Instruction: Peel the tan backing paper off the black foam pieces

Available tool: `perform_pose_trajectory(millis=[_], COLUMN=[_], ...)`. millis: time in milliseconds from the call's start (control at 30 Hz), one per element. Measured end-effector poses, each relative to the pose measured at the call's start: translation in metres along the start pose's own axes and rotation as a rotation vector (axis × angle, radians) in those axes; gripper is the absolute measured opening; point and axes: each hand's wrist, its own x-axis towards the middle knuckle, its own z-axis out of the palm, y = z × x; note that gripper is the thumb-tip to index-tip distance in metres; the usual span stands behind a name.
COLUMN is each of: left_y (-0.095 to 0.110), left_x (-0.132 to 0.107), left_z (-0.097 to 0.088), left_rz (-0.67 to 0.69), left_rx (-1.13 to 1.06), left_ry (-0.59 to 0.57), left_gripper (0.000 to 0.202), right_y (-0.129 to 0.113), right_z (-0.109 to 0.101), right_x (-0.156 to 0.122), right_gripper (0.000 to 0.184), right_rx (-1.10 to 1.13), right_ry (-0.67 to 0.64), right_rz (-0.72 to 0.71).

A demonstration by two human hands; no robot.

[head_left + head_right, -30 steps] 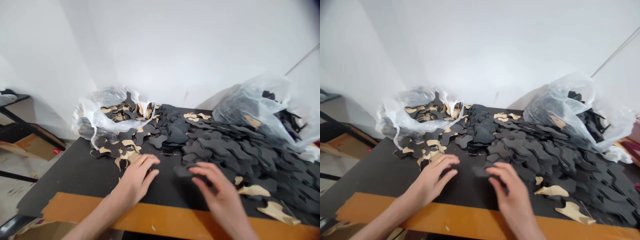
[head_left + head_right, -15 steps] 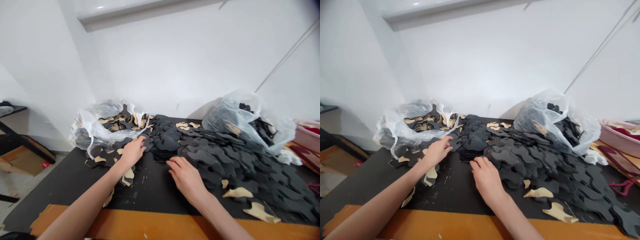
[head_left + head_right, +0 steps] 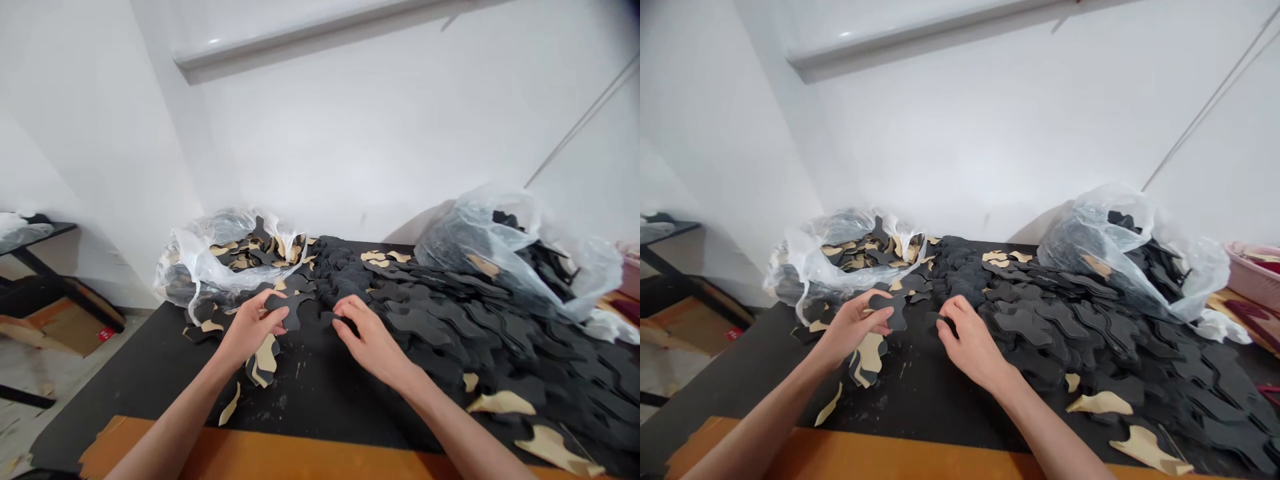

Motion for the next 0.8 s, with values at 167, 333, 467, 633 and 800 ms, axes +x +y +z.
perform_pose_trajectory(millis=[167,333,467,633,800], left_y=[-0.002,-0.010,-0.016,-0.015,-0.010], left_x=[-0.006,-0.006,-0.009,-0.011,-0.013], left_z=[0.010,0.021,0.020,0.017,0.020], left_rz=[-0.094,-0.133,-0.119,-0.113,-0.128], left_rx=[-0.225,-0.341,-0.358,-0.431,-0.474], left_ry=[-0.044,-0.096,-0.073,-0.075,-0.109], left_gripper=[0.029,0.028,0.026,0.028,0.030], right_y=[-0.004,-0.003,-0.001,-0.004,-0.015], right_z=[0.010,0.027,0.026,0.012,0.013], right_x=[-0.020,-0.018,-0.011,-0.018,-0.041], right_gripper=[0.011,0.011,0.011,0.009,0.016], right_rx=[0.267,0.154,0.151,0.434,0.596], right_ry=[-0.218,-0.088,0.016,-0.099,-0.390], right_rz=[0.037,0.001,-0.013,0.149,0.285])
